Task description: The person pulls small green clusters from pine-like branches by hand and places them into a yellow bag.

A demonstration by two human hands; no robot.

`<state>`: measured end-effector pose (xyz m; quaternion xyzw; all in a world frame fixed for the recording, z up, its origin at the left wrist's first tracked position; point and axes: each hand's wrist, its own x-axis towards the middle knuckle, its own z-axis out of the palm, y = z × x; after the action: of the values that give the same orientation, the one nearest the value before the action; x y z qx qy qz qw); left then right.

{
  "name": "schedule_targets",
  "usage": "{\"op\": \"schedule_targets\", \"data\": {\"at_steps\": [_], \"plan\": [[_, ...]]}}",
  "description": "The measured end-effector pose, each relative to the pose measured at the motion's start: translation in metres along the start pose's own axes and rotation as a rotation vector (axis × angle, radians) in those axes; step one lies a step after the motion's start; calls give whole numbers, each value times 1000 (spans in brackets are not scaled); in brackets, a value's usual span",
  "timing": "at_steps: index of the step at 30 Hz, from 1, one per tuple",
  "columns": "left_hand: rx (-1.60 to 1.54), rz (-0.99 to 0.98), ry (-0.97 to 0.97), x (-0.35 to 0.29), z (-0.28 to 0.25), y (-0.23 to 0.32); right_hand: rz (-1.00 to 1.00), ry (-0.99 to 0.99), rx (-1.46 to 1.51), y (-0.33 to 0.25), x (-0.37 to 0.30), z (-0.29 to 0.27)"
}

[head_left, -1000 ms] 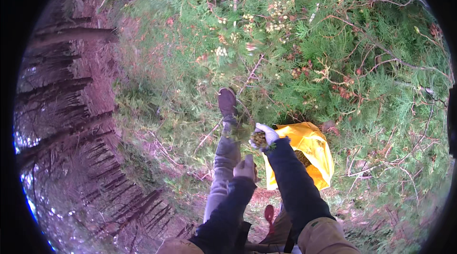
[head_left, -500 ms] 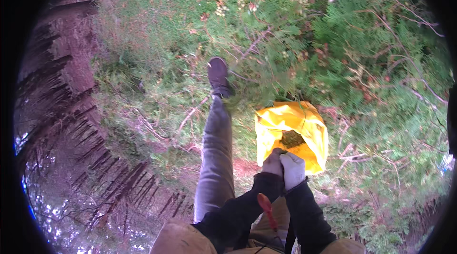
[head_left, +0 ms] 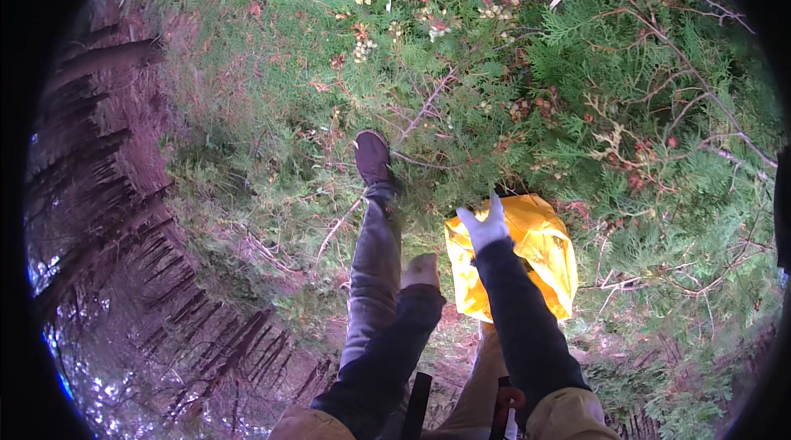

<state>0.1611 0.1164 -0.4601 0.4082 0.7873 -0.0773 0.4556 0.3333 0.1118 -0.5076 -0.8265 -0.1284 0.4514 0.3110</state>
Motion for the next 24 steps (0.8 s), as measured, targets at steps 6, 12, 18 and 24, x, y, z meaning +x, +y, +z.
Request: {"op": "schedule_targets", "data": {"at_steps": [6, 12, 18, 24], "plan": [[-321, 648, 119, 49, -18, 123, 224, -355, -215, 29, 71, 130], [292, 632, -178, 77, 29, 211, 820, -748, 824, 17, -68, -8], [431, 673, -151, 42, 61, 173, -217, -278, -624, -22, -128, -123], [-47, 519, 254, 72, -6, 202, -127, -280, 467, -156, 19, -49]]}}
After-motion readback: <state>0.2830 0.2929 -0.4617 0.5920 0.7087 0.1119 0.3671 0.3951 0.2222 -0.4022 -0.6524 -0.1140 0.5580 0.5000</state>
